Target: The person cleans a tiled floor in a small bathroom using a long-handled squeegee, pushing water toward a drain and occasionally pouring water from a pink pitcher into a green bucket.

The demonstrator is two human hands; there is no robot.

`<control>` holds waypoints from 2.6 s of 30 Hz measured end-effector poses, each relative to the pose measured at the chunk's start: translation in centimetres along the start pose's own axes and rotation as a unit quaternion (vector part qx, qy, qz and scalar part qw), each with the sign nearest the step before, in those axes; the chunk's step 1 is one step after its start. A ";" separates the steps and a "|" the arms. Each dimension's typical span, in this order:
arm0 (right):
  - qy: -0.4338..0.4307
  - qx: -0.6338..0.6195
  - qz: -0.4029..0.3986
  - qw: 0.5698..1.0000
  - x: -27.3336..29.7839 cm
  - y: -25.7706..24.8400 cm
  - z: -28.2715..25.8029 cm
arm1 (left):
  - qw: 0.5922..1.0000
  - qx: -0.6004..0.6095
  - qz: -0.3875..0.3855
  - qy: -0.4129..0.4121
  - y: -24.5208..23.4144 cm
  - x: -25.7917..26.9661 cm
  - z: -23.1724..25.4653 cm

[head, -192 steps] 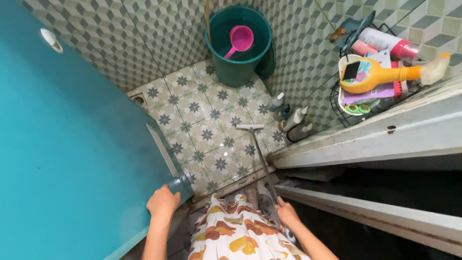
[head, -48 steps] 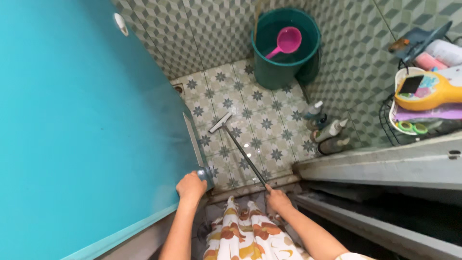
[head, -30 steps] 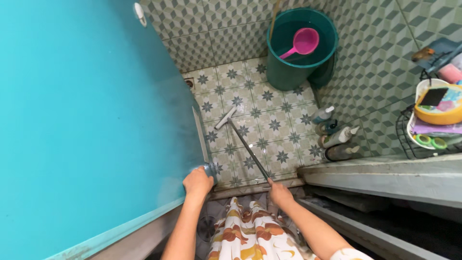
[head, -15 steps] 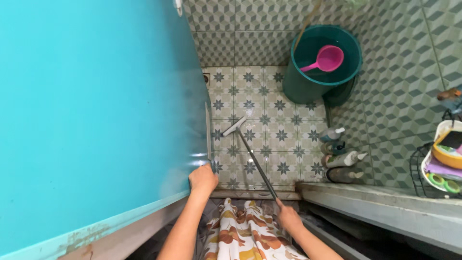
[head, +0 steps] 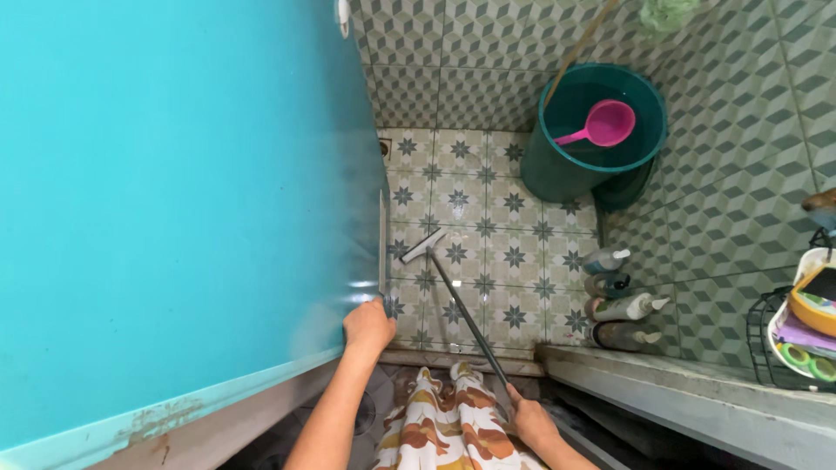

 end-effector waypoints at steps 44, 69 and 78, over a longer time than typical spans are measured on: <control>0.062 -0.071 0.034 0.995 -6.8 -1.7 -2.0 | 0.999 0.025 0.036 -0.016 -0.5 -3.0 -0.1; 0.109 -0.118 0.171 0.972 -7.3 -6.1 0.4 | 1.000 -0.009 0.000 0.002 -0.4 -2.6 0.2; 0.113 -0.116 0.183 0.970 -16.2 -9.4 -4.3 | 1.000 -0.007 -0.007 -0.002 -0.9 -2.3 0.2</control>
Point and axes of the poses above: each hand's wrist, its own x-axis away from the middle knuckle, its own y-axis out of the palm, z = x × y, the point moved 5 cm from there along -x, towards the middle knuckle, and after that the axes turned 3 degrees about -x, right-handed, at the moved point
